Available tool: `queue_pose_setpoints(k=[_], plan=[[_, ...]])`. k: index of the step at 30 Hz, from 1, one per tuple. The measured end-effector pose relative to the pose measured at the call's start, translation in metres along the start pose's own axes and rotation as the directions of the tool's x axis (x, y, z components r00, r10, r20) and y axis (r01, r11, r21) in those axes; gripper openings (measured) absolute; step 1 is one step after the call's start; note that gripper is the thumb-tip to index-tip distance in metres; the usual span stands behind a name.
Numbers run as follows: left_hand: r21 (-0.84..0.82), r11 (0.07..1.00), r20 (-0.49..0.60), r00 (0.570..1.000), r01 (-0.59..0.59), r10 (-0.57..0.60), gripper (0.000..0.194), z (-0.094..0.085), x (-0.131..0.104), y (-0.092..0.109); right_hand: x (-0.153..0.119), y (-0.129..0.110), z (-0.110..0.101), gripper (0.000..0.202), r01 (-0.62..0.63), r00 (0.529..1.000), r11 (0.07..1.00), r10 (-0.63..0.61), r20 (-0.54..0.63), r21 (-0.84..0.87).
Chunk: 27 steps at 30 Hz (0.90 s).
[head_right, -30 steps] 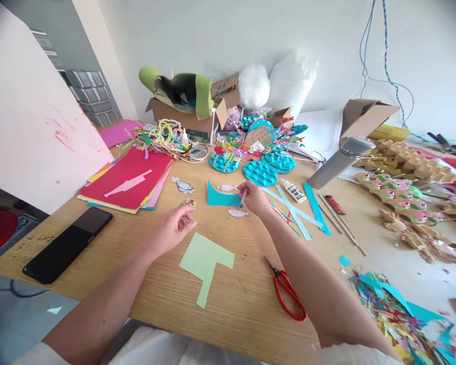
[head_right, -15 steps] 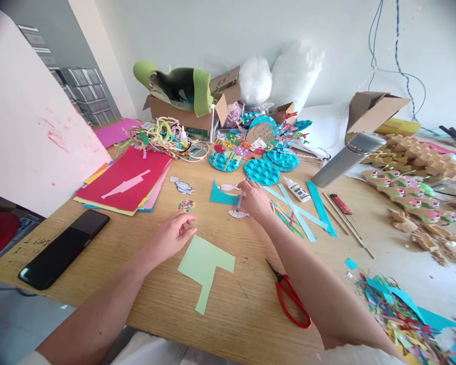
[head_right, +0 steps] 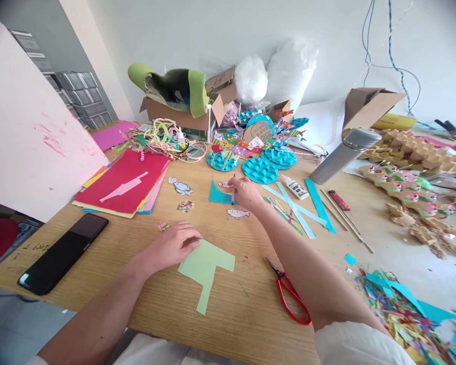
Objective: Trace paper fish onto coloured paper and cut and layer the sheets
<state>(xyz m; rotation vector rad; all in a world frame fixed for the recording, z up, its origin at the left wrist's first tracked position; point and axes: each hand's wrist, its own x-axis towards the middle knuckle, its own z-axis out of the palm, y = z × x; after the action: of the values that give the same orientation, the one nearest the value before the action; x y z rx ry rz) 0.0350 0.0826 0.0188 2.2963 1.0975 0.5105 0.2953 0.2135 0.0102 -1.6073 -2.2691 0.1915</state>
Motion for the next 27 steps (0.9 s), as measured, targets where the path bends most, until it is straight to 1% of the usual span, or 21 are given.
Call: queue_pose_setpoints(k=[3,6,8,11,13,17,18,20,22,23,25,27], plan=[[0.015,1.0,0.013,1.0,-0.014,0.014,0.011,0.0,-0.001,0.0,-0.014,-0.003,-0.013,0.02,-0.001,1.0,1.0,0.001,0.009,0.016],[0.04,0.999,0.022,1.0,-0.013,0.012,0.009,-0.001,-0.002,0.0,-0.038,-0.007,-0.023,0.021,0.011,0.999,0.999,-0.013,0.045,0.041],[0.05,0.999,0.033,0.999,-0.012,0.01,0.009,0.0,-0.002,0.0,-0.055,-0.009,-0.027,0.022,0.012,0.996,0.999,-0.015,0.084,0.037],[0.06,0.998,0.044,0.999,-0.024,0.022,0.012,0.0,-0.002,-0.001,-0.075,-0.013,-0.025,0.02,0.025,0.992,1.0,-0.026,0.127,0.008],[0.07,0.997,0.048,0.998,-0.031,0.028,0.013,0.0,-0.002,-0.002,-0.083,-0.015,-0.022,0.021,0.052,0.991,0.999,-0.049,0.12,-0.016],[0.078,0.996,0.074,0.997,-0.044,0.038,0.017,0.0,-0.001,-0.002,-0.095,-0.016,-0.013,0.037,0.104,0.991,0.991,-0.097,0.09,-0.079],[0.079,0.996,0.074,0.996,-0.046,0.04,0.018,0.0,-0.001,-0.002,-0.097,-0.015,-0.011,0.038,0.112,0.991,0.99,-0.104,0.084,-0.089],[0.1,0.994,0.065,0.997,-0.046,0.04,0.018,0.001,0.0,-0.002,-0.101,-0.012,-0.009,0.039,0.133,0.99,0.986,-0.127,0.06,-0.105],[0.124,0.991,0.05,0.998,-0.039,0.033,0.016,0.002,0.0,0.0,-0.106,-0.011,-0.008,0.036,0.152,0.988,0.982,-0.153,-0.002,-0.116],[0.135,0.99,0.04,0.999,-0.03,0.025,0.016,0.001,0.0,0.001,-0.109,-0.013,-0.008,0.03,0.169,0.984,0.98,-0.173,-0.03,-0.106],[0.151,0.988,0.01,1.0,0.002,-0.003,0.018,-0.001,-0.003,0.006,-0.117,-0.019,-0.011,0.02,0.173,0.976,0.983,-0.18,-0.124,-0.066],[0.172,0.983,-0.039,0.997,0.068,-0.062,0.021,-0.007,-0.009,0.012,-0.127,-0.029,-0.017,0.019,0.199,0.958,0.98,-0.198,-0.208,-0.016]])
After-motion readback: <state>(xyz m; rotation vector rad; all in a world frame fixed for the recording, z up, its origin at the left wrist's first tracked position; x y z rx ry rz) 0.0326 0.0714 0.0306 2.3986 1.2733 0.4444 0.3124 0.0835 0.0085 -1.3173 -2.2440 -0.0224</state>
